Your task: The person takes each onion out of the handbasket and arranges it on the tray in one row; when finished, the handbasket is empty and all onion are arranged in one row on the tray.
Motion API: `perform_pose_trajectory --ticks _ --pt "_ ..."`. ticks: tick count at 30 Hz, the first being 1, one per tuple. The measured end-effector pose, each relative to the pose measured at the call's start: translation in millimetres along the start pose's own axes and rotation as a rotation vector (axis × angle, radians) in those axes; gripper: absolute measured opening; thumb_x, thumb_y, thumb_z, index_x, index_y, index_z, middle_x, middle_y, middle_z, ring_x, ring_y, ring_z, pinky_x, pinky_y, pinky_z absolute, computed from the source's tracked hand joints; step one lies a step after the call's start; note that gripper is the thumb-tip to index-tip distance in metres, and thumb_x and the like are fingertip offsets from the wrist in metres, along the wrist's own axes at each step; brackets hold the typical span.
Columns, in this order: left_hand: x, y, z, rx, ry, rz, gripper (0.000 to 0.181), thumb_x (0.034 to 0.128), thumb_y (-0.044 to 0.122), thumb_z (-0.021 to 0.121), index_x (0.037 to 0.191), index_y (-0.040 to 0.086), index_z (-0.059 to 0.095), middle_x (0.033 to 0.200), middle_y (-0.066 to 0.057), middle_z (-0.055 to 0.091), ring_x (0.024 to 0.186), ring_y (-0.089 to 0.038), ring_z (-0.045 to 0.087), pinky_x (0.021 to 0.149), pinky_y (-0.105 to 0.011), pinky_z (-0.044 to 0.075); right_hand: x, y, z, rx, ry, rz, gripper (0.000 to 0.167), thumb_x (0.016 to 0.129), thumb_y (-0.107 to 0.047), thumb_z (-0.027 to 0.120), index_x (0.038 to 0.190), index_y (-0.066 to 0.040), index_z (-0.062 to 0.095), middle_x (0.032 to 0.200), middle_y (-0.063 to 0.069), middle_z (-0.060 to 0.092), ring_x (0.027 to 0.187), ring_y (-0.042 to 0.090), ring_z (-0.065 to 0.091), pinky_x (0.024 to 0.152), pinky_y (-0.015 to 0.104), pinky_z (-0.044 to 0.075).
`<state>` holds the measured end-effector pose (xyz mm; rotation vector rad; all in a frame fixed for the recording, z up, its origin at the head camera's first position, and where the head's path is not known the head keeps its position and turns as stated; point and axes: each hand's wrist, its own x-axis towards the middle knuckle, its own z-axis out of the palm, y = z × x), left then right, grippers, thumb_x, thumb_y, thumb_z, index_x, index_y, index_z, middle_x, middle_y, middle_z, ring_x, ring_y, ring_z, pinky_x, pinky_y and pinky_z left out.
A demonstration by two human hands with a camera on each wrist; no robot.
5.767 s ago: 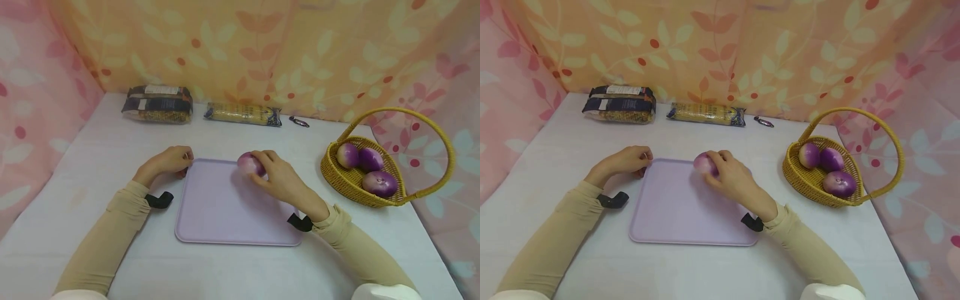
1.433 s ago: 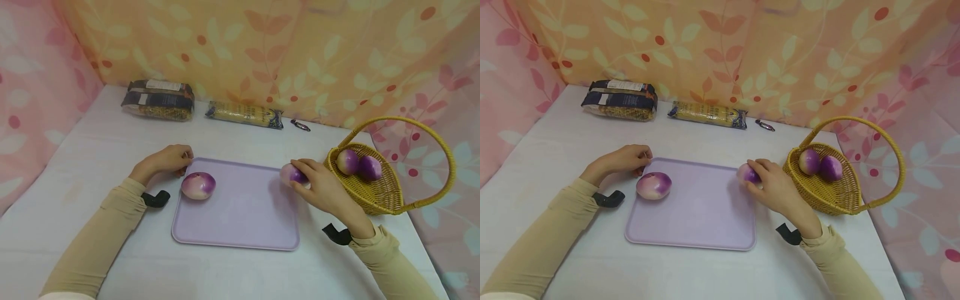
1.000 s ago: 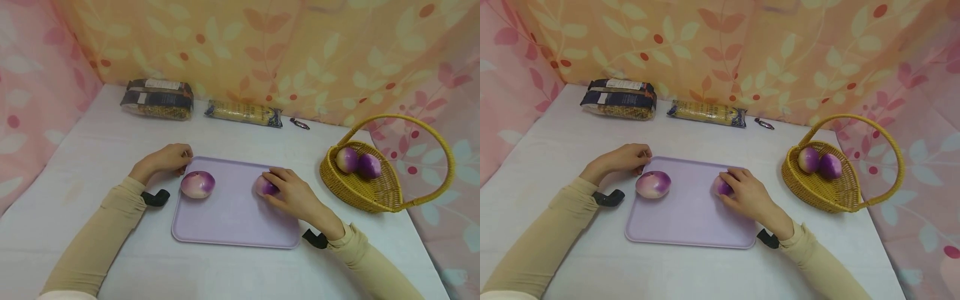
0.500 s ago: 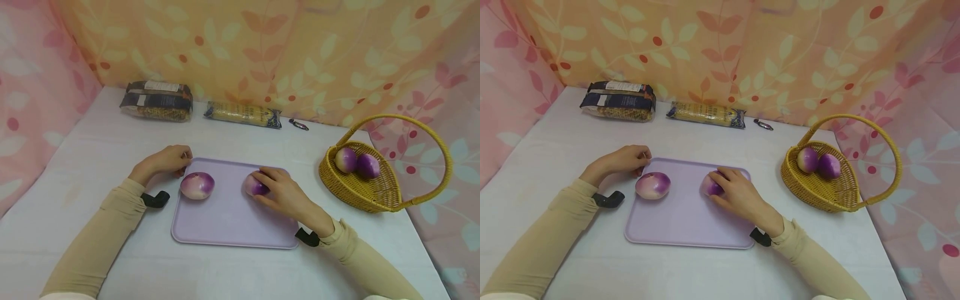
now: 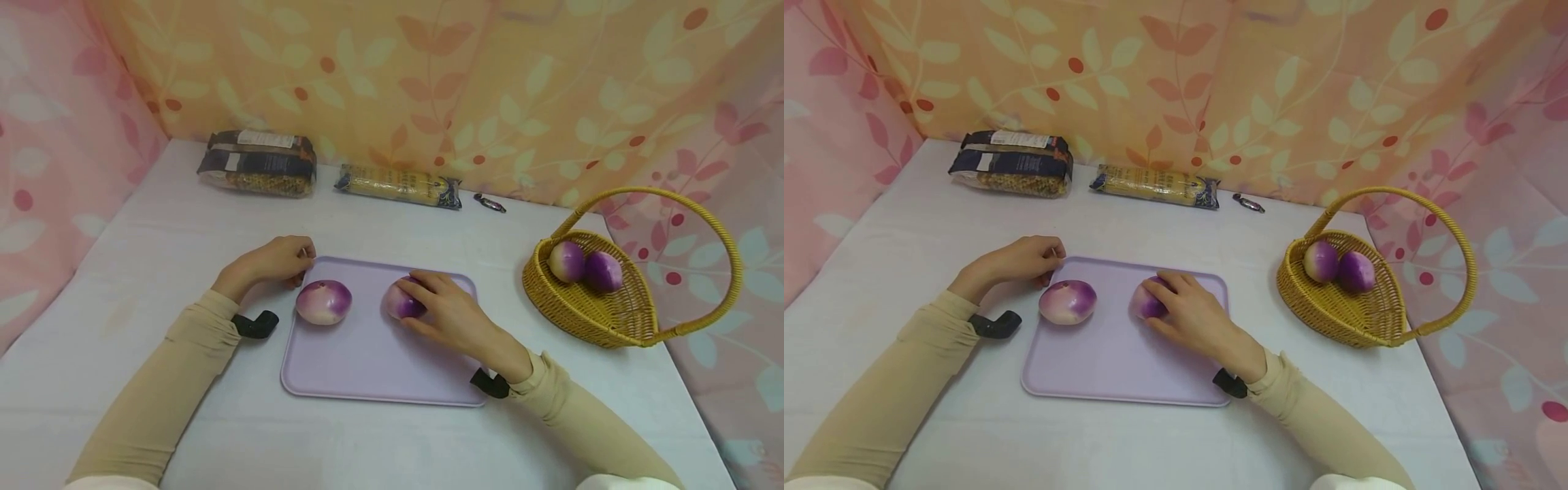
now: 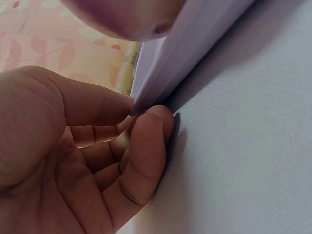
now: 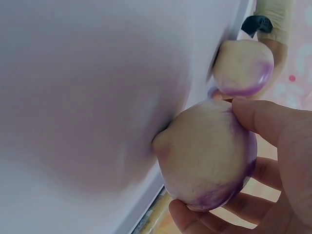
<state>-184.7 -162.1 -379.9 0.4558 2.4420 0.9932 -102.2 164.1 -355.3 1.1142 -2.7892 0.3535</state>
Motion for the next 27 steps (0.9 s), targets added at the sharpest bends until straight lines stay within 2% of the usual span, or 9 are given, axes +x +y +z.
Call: perform_pose_trajectory --ticks 14,20,27 --pt "2.8 -5.0 0.6 -0.004 -0.004 -0.002 0.017 0.0971 0.009 0.047 0.107 -0.003 0.054 0.074 -0.011 0.064 0.058 -0.015 0.062 0.059 -0.029 0.053 10.3 -7.9 6.6 -0.005 0.007 -0.054 0.057 0.081 -0.033 0.079 0.131 -0.013 0.061 0.133 0.016 0.058 0.123 0.030 0.055 0.099 0.043 0.051" --pt "1.7 -4.7 0.2 0.002 -0.002 0.012 0.017 0.0970 0.008 0.047 0.106 -0.004 0.054 0.072 -0.011 0.063 0.057 -0.015 0.062 0.058 -0.028 0.052 13.5 -11.9 7.2 -0.008 0.003 -0.054 0.056 0.082 -0.033 0.079 0.131 -0.014 0.061 0.134 0.015 0.058 0.124 0.030 0.055 0.098 0.043 0.051" --pt "2.0 -3.9 0.0 -0.003 0.002 0.002 0.017 0.0971 0.009 0.047 0.107 -0.003 0.055 0.074 -0.011 0.063 0.058 -0.015 0.062 0.059 -0.028 0.052 16.6 -14.5 8.8 -0.019 0.012 -0.067 0.055 0.082 -0.034 0.078 0.130 -0.014 0.061 0.133 0.015 0.058 0.122 0.029 0.056 0.098 0.042 0.051"
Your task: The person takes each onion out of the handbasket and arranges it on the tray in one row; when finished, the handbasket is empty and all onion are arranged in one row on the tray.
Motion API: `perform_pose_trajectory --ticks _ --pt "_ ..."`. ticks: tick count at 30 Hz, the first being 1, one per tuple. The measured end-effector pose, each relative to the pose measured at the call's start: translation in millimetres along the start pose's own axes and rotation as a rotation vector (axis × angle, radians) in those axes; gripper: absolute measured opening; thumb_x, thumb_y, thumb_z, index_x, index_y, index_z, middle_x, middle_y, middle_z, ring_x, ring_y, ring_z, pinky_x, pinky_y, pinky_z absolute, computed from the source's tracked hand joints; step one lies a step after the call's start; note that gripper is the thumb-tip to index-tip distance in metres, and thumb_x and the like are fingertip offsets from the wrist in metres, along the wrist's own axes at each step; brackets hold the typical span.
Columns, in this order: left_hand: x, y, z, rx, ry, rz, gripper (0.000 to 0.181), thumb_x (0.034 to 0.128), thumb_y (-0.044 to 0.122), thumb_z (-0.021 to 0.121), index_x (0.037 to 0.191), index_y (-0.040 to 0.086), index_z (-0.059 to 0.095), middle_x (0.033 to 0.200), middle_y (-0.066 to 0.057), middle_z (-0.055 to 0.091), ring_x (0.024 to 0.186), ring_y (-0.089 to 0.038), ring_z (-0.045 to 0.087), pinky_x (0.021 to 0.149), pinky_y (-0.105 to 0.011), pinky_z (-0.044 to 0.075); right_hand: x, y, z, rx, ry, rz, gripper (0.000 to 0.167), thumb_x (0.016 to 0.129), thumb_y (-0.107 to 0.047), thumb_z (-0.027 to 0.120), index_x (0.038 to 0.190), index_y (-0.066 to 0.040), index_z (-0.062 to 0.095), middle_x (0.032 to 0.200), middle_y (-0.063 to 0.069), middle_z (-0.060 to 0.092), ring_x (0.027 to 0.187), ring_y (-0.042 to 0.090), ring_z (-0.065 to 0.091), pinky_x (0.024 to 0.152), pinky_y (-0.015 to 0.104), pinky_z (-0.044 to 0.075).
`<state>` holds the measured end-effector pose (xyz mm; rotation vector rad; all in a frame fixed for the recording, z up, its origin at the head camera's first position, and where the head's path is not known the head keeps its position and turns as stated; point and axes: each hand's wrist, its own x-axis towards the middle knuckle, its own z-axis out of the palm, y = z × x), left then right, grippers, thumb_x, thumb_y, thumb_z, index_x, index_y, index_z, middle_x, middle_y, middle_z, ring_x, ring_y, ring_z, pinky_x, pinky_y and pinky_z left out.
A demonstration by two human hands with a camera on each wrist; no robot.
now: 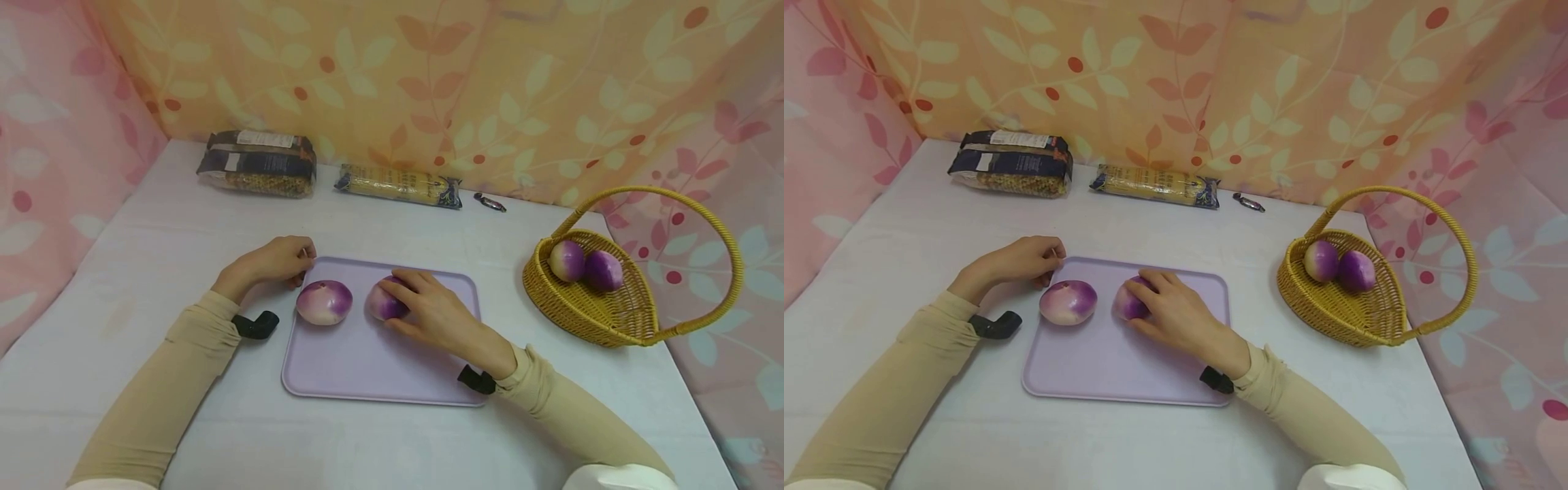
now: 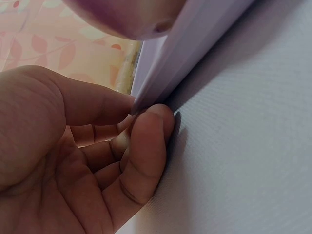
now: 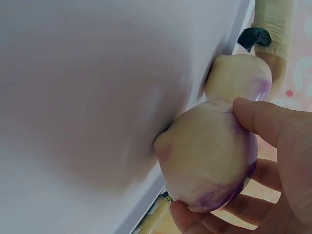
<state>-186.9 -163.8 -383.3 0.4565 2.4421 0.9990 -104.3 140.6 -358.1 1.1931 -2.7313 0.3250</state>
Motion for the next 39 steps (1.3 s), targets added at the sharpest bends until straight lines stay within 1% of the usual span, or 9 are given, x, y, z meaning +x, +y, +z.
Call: perform_pose_trajectory --ticks 9,24,31,39 --pt "0.1 2.2 -0.1 -0.006 -0.004 0.001 0.018 0.0969 0.009 0.047 0.107 -0.004 0.054 0.074 -0.012 0.063 0.058 -0.015 0.062 0.059 -0.029 0.053 4.9 -5.6 1.8 -0.008 0.013 -0.016 0.054 0.081 -0.034 0.078 0.129 -0.015 0.061 0.131 0.015 0.058 0.120 0.029 0.057 0.096 0.041 0.052" --pt "-0.5 4.6 -0.2 -0.002 -0.008 0.006 0.018 0.0976 0.009 0.047 0.107 -0.004 0.054 0.073 -0.011 0.062 0.057 -0.015 0.061 0.059 -0.029 0.052 12.2 -12.4 4.2 -0.016 0.005 -0.024 0.054 0.082 -0.034 0.078 0.128 -0.014 0.062 0.131 0.015 0.058 0.120 0.028 0.056 0.096 0.040 0.053" --pt "-0.2 2.1 0.2 -0.009 -0.010 -0.013 0.018 0.0980 0.009 0.047 0.108 -0.004 0.054 0.076 -0.012 0.062 0.059 -0.016 0.062 0.059 -0.029 0.053 15.3 -14.4 5.8 -0.022 0.006 -0.037 0.054 0.082 -0.036 0.078 0.129 -0.015 0.061 0.131 0.015 0.059 0.120 0.028 0.056 0.095 0.040 0.053" --pt "1.0 -0.6 0.0 0.007 -0.005 -0.011 0.018 0.0976 0.009 0.047 0.108 -0.004 0.054 0.076 -0.012 0.063 0.059 -0.016 0.062 0.060 -0.029 0.052 17.4 -15.9 7.2 -0.022 0.018 -0.040 0.053 0.082 -0.035 0.077 0.128 -0.014 0.061 0.130 0.015 0.059 0.119 0.028 0.057 0.095 0.039 0.053"
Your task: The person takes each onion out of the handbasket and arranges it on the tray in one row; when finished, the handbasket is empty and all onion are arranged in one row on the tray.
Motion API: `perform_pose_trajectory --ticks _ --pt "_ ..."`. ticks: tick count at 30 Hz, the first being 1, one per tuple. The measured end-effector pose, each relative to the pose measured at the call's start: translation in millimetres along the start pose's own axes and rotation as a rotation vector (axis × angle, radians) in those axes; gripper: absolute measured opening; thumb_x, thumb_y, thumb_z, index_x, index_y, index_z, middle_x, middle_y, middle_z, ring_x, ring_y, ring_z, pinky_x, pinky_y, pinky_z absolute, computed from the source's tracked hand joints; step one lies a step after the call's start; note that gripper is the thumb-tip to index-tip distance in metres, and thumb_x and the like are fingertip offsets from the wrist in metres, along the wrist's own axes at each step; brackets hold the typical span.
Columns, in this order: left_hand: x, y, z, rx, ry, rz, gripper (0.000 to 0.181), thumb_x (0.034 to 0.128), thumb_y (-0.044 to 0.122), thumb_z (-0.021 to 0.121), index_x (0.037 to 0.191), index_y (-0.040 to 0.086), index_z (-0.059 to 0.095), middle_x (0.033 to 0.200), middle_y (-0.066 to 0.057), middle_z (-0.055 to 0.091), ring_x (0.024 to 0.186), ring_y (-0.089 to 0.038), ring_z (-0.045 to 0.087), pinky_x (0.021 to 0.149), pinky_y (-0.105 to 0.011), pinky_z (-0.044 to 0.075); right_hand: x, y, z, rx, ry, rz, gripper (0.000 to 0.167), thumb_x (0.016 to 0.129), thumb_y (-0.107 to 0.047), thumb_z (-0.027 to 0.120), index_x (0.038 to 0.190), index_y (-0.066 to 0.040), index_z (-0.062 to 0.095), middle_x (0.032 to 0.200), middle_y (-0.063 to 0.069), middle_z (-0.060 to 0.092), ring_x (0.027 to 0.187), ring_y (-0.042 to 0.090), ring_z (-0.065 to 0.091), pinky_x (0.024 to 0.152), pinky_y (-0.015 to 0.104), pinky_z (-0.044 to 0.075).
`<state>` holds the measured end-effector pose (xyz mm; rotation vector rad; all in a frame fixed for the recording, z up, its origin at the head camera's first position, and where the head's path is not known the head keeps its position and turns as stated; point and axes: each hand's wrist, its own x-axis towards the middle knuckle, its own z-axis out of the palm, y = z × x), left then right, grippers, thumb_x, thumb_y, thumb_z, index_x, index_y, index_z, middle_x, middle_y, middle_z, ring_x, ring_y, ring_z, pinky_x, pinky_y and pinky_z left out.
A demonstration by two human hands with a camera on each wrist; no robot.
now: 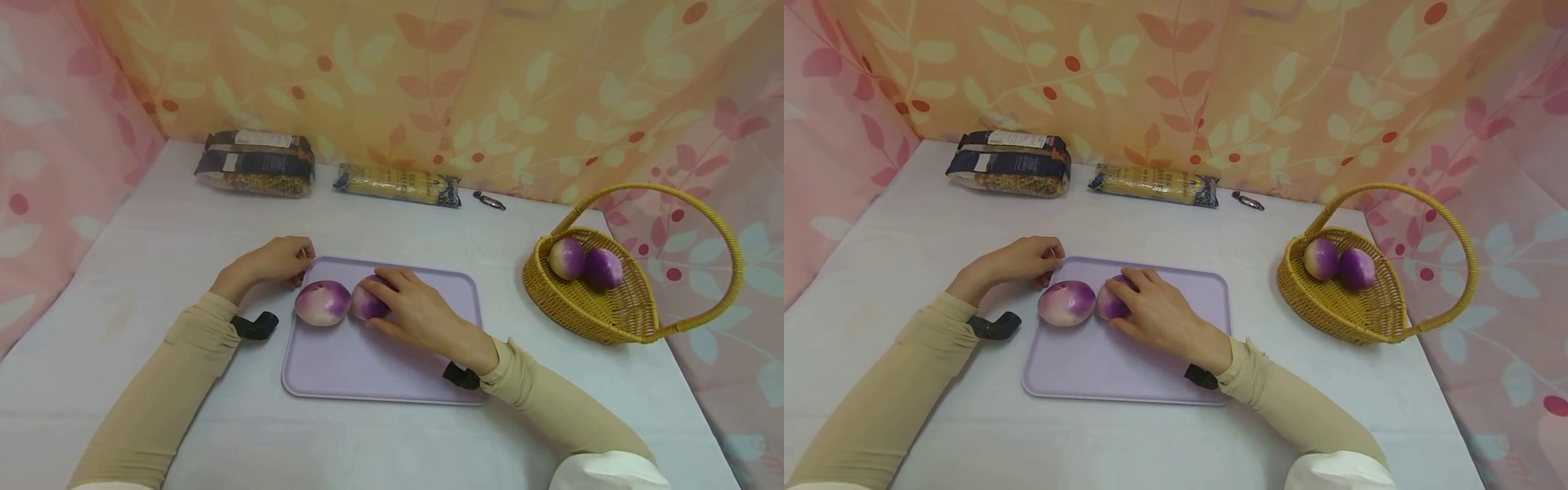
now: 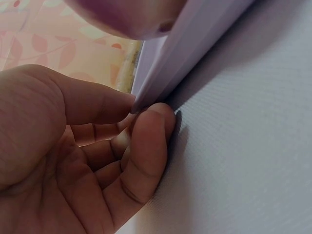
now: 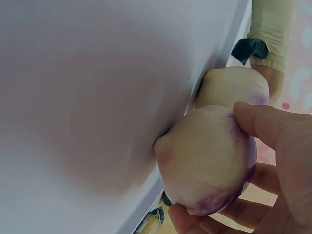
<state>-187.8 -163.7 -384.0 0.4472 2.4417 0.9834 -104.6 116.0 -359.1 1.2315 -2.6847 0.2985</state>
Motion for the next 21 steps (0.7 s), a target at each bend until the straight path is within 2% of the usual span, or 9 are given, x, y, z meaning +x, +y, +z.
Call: perform_pose_trajectory --ticks 14,21 --pt "-1.9 1.8 -0.9 -0.001 -0.003 0.001 0.018 0.0977 0.009 0.047 0.109 -0.004 0.054 0.075 -0.011 0.063 0.059 -0.016 0.062 0.060 -0.029 0.052 2.9 -2.2 2.2 -0.007 0.016 -0.011 0.055 0.082 -0.036 0.078 0.129 -0.014 0.060 0.130 0.014 0.059 0.120 0.027 0.057 0.093 0.039 0.054" --pt "-1.2 1.6 0.0 0.000 -0.002 0.001 0.018 0.0977 0.009 0.047 0.108 -0.004 0.054 0.075 -0.011 0.063 0.058 -0.015 0.062 0.060 -0.028 0.052 2.0 -2.2 2.3 -0.019 0.017 0.001 0.059 0.081 -0.038 0.078 0.131 -0.014 0.058 0.132 0.015 0.059 0.120 0.029 0.057 0.097 0.040 0.052"
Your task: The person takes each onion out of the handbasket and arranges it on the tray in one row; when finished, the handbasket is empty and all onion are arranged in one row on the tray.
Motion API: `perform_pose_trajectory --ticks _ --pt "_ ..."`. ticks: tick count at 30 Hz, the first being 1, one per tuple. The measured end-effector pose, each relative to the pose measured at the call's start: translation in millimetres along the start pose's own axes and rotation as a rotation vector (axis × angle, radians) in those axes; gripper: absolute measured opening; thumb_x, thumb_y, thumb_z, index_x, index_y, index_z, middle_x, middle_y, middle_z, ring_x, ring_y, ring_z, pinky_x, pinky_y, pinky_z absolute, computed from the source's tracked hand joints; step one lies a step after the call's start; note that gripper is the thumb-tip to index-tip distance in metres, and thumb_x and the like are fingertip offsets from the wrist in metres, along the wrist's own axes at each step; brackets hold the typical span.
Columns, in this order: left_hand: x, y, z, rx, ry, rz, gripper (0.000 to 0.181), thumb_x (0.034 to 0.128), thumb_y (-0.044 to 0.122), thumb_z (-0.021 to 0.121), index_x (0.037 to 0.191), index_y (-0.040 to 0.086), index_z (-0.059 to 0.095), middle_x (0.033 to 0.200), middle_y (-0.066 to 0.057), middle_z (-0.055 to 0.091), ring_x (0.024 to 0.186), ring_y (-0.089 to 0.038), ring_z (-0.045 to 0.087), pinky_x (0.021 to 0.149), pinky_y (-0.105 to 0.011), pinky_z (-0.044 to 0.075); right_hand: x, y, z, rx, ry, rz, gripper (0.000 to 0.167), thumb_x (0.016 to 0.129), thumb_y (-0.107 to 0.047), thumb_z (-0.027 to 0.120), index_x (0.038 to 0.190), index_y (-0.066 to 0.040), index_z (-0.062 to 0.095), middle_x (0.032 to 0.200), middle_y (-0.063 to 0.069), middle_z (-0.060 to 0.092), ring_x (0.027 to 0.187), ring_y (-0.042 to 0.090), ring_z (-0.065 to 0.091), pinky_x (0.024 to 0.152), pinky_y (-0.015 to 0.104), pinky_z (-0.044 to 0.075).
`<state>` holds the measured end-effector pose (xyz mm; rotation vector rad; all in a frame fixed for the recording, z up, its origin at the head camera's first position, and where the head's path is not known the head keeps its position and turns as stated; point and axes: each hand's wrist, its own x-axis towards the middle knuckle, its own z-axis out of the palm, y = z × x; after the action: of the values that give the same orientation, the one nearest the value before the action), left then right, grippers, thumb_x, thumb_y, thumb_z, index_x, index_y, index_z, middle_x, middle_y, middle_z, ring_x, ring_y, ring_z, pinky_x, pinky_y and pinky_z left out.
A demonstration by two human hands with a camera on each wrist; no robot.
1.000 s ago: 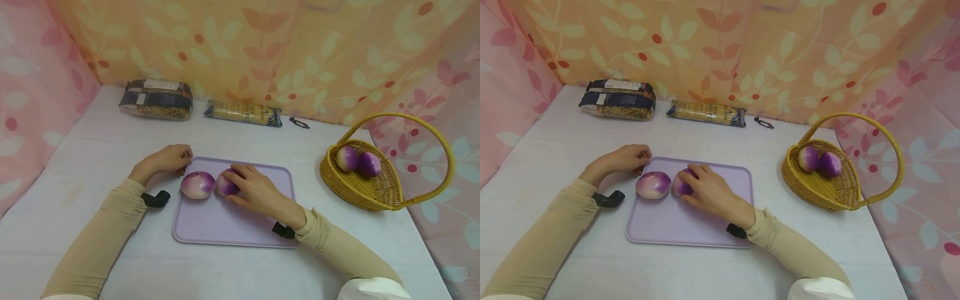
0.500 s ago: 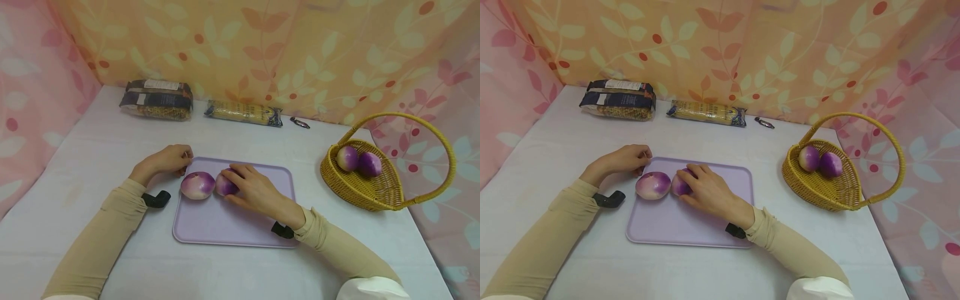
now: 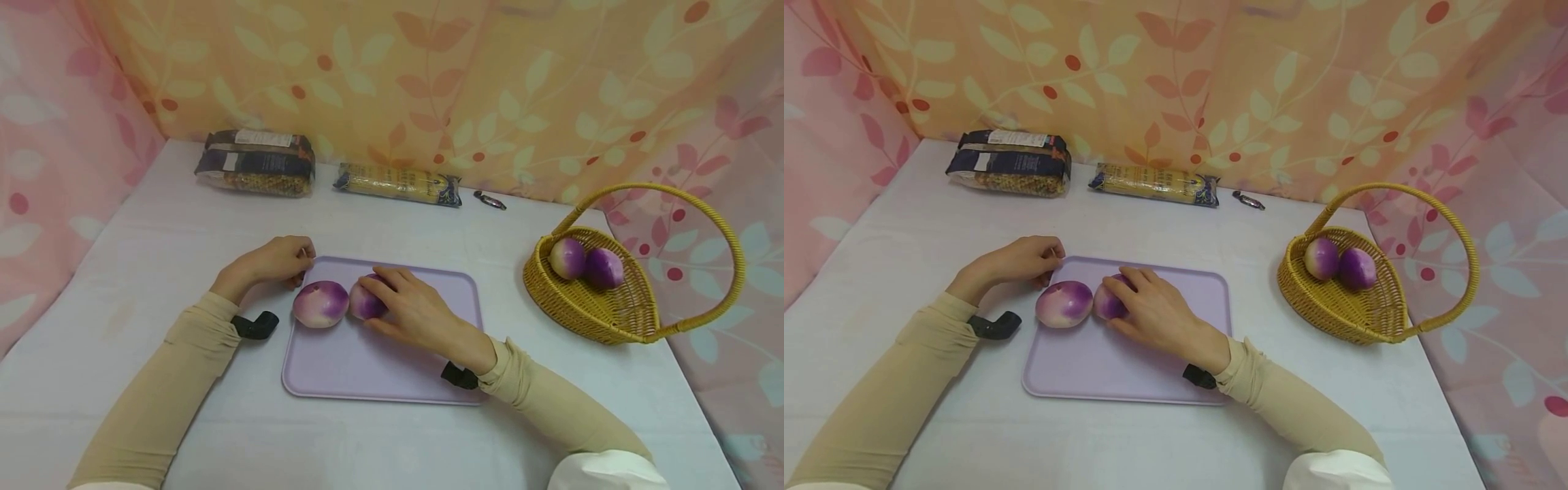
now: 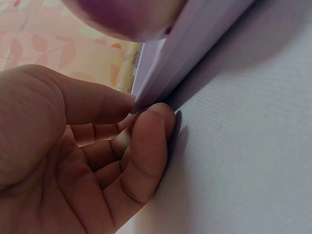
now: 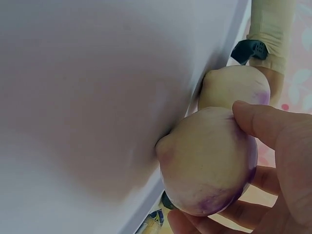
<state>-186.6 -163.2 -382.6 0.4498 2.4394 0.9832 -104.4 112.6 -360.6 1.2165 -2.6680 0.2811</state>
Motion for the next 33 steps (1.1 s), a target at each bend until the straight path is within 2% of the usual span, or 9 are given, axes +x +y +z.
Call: perform_pose_trajectory --ticks 8,13,17,21,24,27,30,33 --pt "-0.5 0.5 0.3 -0.002 0.004 0.010 0.018 0.0973 0.008 0.047 0.108 -0.004 0.054 0.074 -0.011 0.063 0.058 -0.015 0.062 0.060 -0.028 0.051 -3.5 4.6 -5.3 0.001 -0.043 0.034 0.065 0.081 -0.041 0.077 0.136 -0.017 0.054 0.138 0.014 0.055 0.125 0.030 0.056 0.100 0.043 0.049" --pt "-0.2 -0.1 0.9 0.005 0.007 0.012 0.017 0.0976 0.008 0.047 0.107 -0.004 0.054 0.074 -0.010 0.063 0.057 -0.015 0.061 0.060 -0.028 0.049 -9.5 16.4 -21.3 0.027 -0.054 0.120 0.068 0.084 -0.046 0.072 0.142 -0.019 0.049 0.143 0.014 0.052 0.131 0.032 0.052 0.102 0.049 0.048" --pt "0.0 -0.3 1.2 0.000 0.006 0.011 0.017 0.0976 0.009 0.047 0.107 -0.003 0.054 0.071 -0.010 0.063 0.057 -0.015 0.061 0.060 -0.028 0.048 -19.2 36.6 -44.2 0.014 -0.018 0.213 0.066 0.088 -0.046 0.068 0.143 -0.017 0.048 0.144 0.015 0.051 0.131 0.033 0.051 0.100 0.053 0.048" --pt "0.0 -0.7 1.3 -0.007 0.004 0.011 0.016 0.0977 0.009 0.047 0.106 -0.003 0.054 0.070 -0.009 0.062 0.057 -0.015 0.061 0.059 -0.028 0.048 -31.7 65.5 -77.0 -0.006 0.012 0.336 0.063 0.091 -0.043 0.065 0.143 -0.014 0.048 0.144 0.017 0.051 0.132 0.037 0.049 0.103 0.056 0.044" --pt "-0.8 -0.5 0.7 -0.002 0.006 0.013 0.015 0.0978 0.009 0.047 0.105 -0.003 0.054 0.069 -0.008 0.062 0.057 -0.015 0.060 0.060 -0.028 0.047 -42.8 91.3 -105.3 -0.017 0.018 0.463 0.060 0.094 -0.043 0.061 0.145 -0.014 0.046 0.144 0.019 0.051 0.131 0.040 0.049 0.105 0.058 0.040" --pt "-1.6 0.0 0.1 0.010 0.005 0.017 0.015 0.0980 0.009 0.047 0.105 -0.002 0.055 0.069 -0.007 0.061 0.057 -0.015 0.059 0.061 -0.028 0.046 -57.6 121.9 -131.5 -0.026 0.050 0.586 0.054 0.096 -0.041 0.057 0.142 -0.013 0.050 0.135 0.022 0.057 0.118 0.043 0.056 0.099 0.061 0.042" --pt "-1.0 -0.3 0.0 0.016 0.002 0.022 0.015 0.0981 0.010 0.047 0.105 -0.002 0.055 0.068 -0.007 0.061 0.058 -0.015 0.059 0.061 -0.028 0.046 -78.3 156.5 -149.4 -0.030 0.088 0.674 0.048 0.097 -0.036 0.056 0.135 -0.006 0.055 0.126 0.026 0.061 0.110 0.047 0.057 0.093 0.062 0.042" --pt "-0.3 -0.2 0.0 0.014 0.001 0.029 0.016 0.0980 0.010 0.046 0.105 -0.002 0.055 0.068 -0.007 0.061 0.057 -0.015 0.060 0.060 -0.028 0.047 -100.9 187.0 -157.9 -0.025 0.061 0.760 0.047 0.098 -0.035 0.052 0.132 -0.002 0.055 0.124 0.032 0.059 0.112 0.051 0.055 0.092 0.065 0.041"
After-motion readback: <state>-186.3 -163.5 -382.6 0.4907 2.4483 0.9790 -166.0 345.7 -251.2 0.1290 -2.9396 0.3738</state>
